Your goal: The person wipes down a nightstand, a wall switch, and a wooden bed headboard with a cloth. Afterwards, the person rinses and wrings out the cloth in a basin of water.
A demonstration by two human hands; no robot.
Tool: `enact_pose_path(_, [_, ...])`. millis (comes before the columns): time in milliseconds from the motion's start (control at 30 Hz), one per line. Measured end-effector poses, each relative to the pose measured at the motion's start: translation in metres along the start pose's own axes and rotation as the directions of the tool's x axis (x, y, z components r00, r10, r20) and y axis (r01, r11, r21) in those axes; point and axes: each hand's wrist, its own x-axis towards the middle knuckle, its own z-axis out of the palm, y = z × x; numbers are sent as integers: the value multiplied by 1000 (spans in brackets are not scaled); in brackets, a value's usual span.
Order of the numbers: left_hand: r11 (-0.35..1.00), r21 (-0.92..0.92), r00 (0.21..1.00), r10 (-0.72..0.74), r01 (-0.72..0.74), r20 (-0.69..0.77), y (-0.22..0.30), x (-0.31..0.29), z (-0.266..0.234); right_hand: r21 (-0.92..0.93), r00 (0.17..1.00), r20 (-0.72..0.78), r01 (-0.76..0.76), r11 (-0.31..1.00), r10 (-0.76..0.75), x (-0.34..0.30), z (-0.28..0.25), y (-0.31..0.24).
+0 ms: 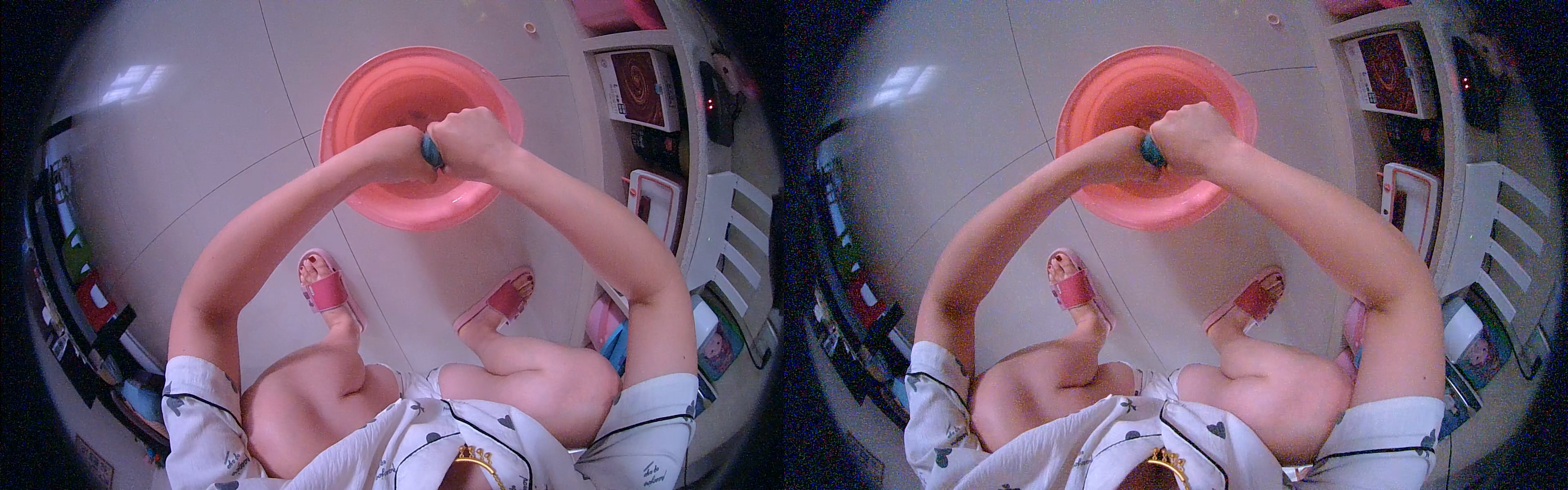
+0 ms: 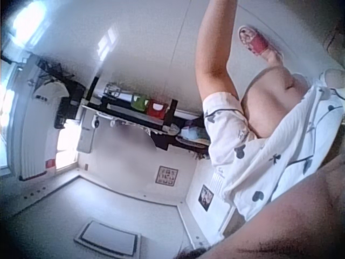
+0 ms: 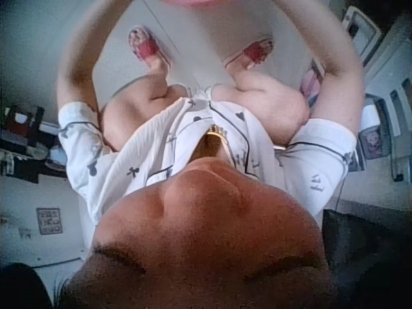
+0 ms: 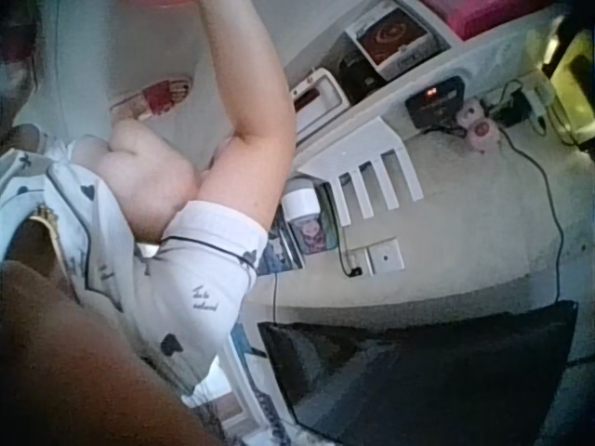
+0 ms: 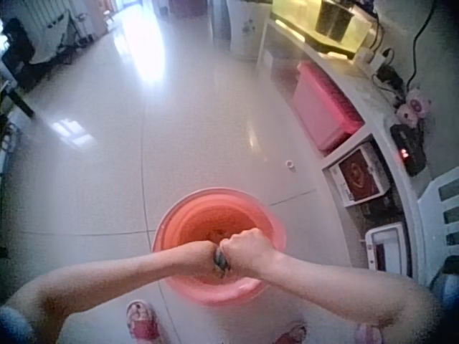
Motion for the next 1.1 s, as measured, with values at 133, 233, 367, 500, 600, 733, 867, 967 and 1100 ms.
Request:
enact_pose_path(133, [949,311,995,-14,45,-101,27,-5,-4,111,985,120,-135,985,121,-3,2,3])
enact_pose_path(233, [927,350,984,-84,136,-160,36,-17,-5,231,977,158,-177,957,142,-3,5,0])
enact_pose_path(367, [924,359,969,-44,132,-244,34,-23,-1,337,968,208,-208,918,143,-1,11,-5])
enact_pose_path(500, [897,433,974,14,88,-227,27,-20,-4,517,959,222,-268,813,175,1,24,-1])
enact_pose_path(600, [864,499,973,52,68,-223,21,-19,-1,661,957,245,-284,695,157,-1,35,-2])
enact_pose_path(733, [816,577,956,164,7,-243,17,-23,4,815,915,370,-402,417,160,-3,53,-11])
enact_pose_path(867, [792,601,936,282,-103,-211,14,-24,-2,939,950,250,-285,193,186,-7,67,-14])
enact_pose_path(967, [766,634,928,305,-107,-212,10,-26,-5,914,915,372,-390,112,156,-5,44,-22])
enact_pose_path(1100, [726,677,924,331,-119,-192,17,-21,-13,859,846,509,-512,-20,162,-8,42,-20])
